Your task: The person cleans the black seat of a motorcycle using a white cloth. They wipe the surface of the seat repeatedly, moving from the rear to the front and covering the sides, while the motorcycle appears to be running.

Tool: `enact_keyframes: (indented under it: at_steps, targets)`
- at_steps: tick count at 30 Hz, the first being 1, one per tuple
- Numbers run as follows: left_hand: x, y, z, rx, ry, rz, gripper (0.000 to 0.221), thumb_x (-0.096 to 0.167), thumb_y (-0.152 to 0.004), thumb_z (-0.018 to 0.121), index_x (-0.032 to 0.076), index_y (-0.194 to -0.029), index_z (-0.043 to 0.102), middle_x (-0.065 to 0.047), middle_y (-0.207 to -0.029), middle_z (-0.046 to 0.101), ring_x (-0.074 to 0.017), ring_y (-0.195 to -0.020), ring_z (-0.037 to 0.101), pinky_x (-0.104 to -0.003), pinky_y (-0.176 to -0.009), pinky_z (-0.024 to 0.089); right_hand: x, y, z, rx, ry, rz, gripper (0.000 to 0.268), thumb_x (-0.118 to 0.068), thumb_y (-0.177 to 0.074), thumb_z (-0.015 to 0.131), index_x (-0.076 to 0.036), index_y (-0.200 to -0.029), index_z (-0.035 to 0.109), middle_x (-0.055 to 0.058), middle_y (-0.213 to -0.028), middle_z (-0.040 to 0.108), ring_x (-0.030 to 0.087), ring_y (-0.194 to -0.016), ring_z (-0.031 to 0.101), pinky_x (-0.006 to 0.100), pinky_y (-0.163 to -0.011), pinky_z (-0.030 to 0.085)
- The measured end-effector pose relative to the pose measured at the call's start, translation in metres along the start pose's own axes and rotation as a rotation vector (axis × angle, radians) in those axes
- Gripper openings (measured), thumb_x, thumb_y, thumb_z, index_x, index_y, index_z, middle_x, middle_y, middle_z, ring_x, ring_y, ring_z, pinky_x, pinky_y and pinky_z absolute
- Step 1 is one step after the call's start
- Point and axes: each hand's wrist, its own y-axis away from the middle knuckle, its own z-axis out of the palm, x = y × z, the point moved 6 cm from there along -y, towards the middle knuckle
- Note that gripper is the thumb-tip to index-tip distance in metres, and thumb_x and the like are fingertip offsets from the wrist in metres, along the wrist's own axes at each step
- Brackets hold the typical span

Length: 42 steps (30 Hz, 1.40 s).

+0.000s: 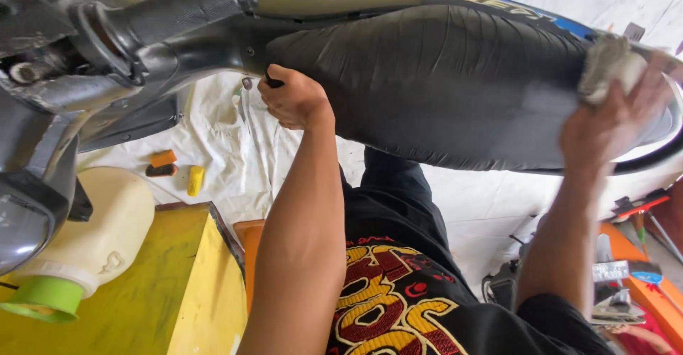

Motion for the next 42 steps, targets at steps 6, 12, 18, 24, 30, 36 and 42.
enact_keyframes:
  at_steps: [6,12,18,24,30,36,42]
  targets:
    - [-0.003,-0.009,0.001,0.059,-0.039,0.006,0.065,0.054,-0.093,0.031,0.014,-0.131,0.065,-0.008,-0.132,0.068,-0.032,-0.12,0.063,-0.051,-0.102,0.044,-0.234,0.027,0.025,0.095,-0.307,-0.268,0.06,-0.005,-0.111,0.039,-0.033,-0.164,0.049,0.006,-0.175,0.026,0.033,-0.162,0.009,0.06,-0.135,0.005]
    - [0.017,0.006,-0.011,0.019,0.014,-0.011,0.067,0.056,-0.092,0.029,0.016,-0.129,0.066,-0.01,-0.125,0.072,-0.0327,-0.117,0.067,-0.05,-0.099,0.048,-0.301,0.123,0.047,-0.435,-1.655,-0.019,0.051,-0.024,-0.107,0.045,-0.005,-0.154,0.046,0.014,-0.159,0.045,0.033,-0.151,0.036,0.05,-0.127,0.025]
    - [0.014,0.008,-0.013,-0.043,0.055,-0.022,0.069,0.058,-0.092,0.027,0.015,-0.133,0.063,-0.011,-0.126,0.071,-0.0345,-0.118,0.066,-0.051,-0.102,0.046,-0.149,0.105,0.026,-0.22,-2.029,0.039,0.061,-0.044,-0.109,0.054,-0.013,-0.159,0.04,0.012,-0.149,0.049,0.027,-0.14,0.05,0.047,-0.119,0.043]
    - [0.014,0.005,-0.014,-0.034,0.066,0.013,0.071,0.057,-0.091,0.026,0.014,-0.134,0.062,-0.01,-0.13,0.07,-0.0336,-0.124,0.061,-0.055,-0.11,0.036,-0.062,0.062,0.048,0.073,-1.151,0.153,0.043,-0.033,-0.118,0.052,-0.004,-0.15,0.053,0.019,-0.14,0.063,0.032,-0.13,0.066,0.046,-0.111,0.054]
    - [0.018,0.001,-0.009,-0.079,0.075,0.037,0.073,0.058,-0.093,0.026,0.011,-0.135,0.063,-0.016,-0.132,0.069,-0.0381,-0.121,0.066,-0.055,-0.105,0.046,-0.311,0.141,0.061,-0.31,-0.79,-0.436,0.081,-0.002,-0.073,0.059,-0.024,-0.151,0.055,0.009,-0.168,0.035,0.036,-0.16,0.019,0.054,-0.134,0.015]
    - [0.015,-0.005,-0.009,-0.047,0.073,0.023,0.073,0.058,-0.092,0.026,0.012,-0.137,0.061,-0.014,-0.134,0.068,-0.0371,-0.125,0.063,-0.054,-0.107,0.044,-0.266,0.173,0.132,-0.347,-1.07,-0.449,0.047,-0.005,-0.095,0.052,-0.002,-0.141,0.056,0.022,-0.14,0.059,0.041,-0.13,0.052,0.049,-0.112,0.043]
    - [0.017,0.002,-0.011,-0.111,0.11,0.009,0.073,0.058,-0.091,0.026,0.013,-0.137,0.059,-0.01,-0.134,0.067,-0.0332,-0.125,0.062,-0.056,-0.108,0.043,-0.062,0.036,0.057,-0.084,-1.324,0.159,0.022,-0.022,-0.114,0.057,-0.005,-0.128,0.061,0.014,-0.106,0.062,0.02,-0.087,0.058,0.034,-0.076,0.047]
